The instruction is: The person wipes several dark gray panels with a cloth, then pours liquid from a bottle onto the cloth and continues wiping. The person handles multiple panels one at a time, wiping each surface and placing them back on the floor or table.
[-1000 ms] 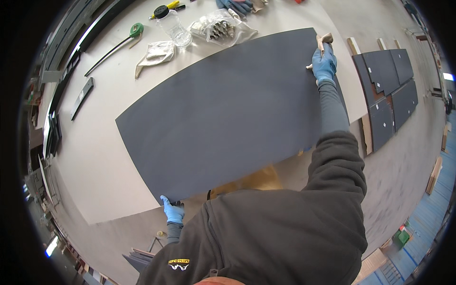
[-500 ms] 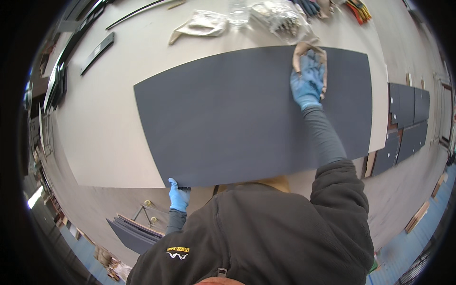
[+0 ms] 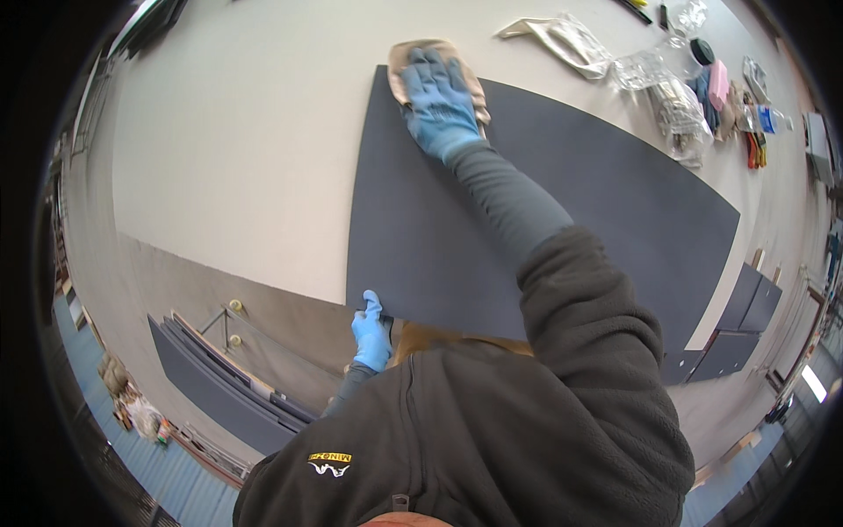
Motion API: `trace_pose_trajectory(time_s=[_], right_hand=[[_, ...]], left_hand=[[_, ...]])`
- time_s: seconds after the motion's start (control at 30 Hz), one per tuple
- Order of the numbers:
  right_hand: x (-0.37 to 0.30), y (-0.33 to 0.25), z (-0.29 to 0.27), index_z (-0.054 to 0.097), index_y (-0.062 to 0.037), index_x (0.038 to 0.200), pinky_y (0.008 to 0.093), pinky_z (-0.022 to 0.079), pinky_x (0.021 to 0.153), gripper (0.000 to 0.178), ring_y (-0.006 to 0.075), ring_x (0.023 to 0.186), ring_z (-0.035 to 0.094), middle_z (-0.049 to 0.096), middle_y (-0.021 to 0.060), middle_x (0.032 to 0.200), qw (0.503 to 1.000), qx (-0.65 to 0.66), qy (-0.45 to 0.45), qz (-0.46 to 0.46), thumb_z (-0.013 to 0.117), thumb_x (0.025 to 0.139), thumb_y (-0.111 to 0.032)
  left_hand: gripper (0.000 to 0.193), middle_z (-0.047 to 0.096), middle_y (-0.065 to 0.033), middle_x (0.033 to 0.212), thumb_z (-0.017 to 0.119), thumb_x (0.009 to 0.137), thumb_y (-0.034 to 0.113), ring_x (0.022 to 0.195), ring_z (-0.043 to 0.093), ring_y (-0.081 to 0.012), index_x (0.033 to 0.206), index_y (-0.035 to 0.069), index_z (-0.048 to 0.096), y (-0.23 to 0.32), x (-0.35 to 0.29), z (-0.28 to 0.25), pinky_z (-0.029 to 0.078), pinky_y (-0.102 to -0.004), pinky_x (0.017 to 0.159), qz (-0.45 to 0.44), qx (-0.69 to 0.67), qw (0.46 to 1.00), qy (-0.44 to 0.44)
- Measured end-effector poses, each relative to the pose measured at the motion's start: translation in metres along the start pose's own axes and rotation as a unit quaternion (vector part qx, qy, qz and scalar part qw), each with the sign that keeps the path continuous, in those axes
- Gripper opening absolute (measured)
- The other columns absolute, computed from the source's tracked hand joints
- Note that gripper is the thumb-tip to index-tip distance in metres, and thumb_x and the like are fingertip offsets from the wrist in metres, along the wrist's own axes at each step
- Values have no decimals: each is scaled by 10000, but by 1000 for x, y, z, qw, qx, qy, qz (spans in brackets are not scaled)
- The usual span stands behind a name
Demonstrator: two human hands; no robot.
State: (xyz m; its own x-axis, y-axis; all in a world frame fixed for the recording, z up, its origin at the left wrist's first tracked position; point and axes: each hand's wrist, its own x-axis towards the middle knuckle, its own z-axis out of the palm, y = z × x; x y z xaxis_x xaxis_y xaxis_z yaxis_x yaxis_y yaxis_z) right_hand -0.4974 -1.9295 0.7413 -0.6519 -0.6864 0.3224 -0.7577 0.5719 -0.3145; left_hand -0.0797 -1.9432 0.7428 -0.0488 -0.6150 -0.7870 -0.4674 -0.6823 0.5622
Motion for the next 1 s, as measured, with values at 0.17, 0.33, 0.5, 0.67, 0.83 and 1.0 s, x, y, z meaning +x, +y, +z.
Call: trace_pose_trajectory(time_s=[0.17,0.33,0.5,0.67,0.83,1.0], right_hand=[[12,-39,5,541,-56,1368,509,213,1287,504,336,1507,407,469,168,1586,992,38,-60,-100,650,882,-130],[-77,-113,-8,553,-2,1393,460,236,1289,603,320,1505,410,496,201,1544,953,110,-183,-215,631,803,-95],[-187,-203,-9,557,-51,1475,467,230,1307,578,301,1568,332,462,170,1617,910,233,-220,-265,616,908,-144],[-267,-251,-20,588,-86,1443,470,393,1199,454,301,1436,514,554,165,1537,784,352,-464,-215,576,1022,-255],[-274,-269,-58,587,-83,1469,381,491,1069,512,218,1193,653,684,93,1341,401,658,-592,235,497,1094,-419],[-228,-293,-101,581,-82,1486,325,519,973,463,146,1022,630,695,94,1206,425,729,-478,244,487,1098,-317]], left_hand=[[561,426,32,731,736,980,529,679,367,-91,764,67,503,4,-3,-6,361,-311,594,-13,98,995,3],[524,556,-8,833,710,1000,516,755,503,-120,861,33,565,6,-1,-4,469,-313,690,-18,17,999,-26],[929,456,-134,1581,417,979,779,1441,454,-303,1574,67,406,2,17,-49,348,-482,1229,-124,-301,894,-307],[996,421,-171,1606,244,1017,802,1427,452,-337,1546,-23,416,19,29,-144,291,-480,1253,1,-261,961,-93],[784,401,-129,1640,483,1066,593,1534,361,-280,1610,49,339,58,-40,-168,269,-490,1256,404,20,905,133],[924,397,-209,1633,722,955,485,1519,389,-326,1626,11,301,4,-58,-138,299,-462,1250,537,307,782,80]])
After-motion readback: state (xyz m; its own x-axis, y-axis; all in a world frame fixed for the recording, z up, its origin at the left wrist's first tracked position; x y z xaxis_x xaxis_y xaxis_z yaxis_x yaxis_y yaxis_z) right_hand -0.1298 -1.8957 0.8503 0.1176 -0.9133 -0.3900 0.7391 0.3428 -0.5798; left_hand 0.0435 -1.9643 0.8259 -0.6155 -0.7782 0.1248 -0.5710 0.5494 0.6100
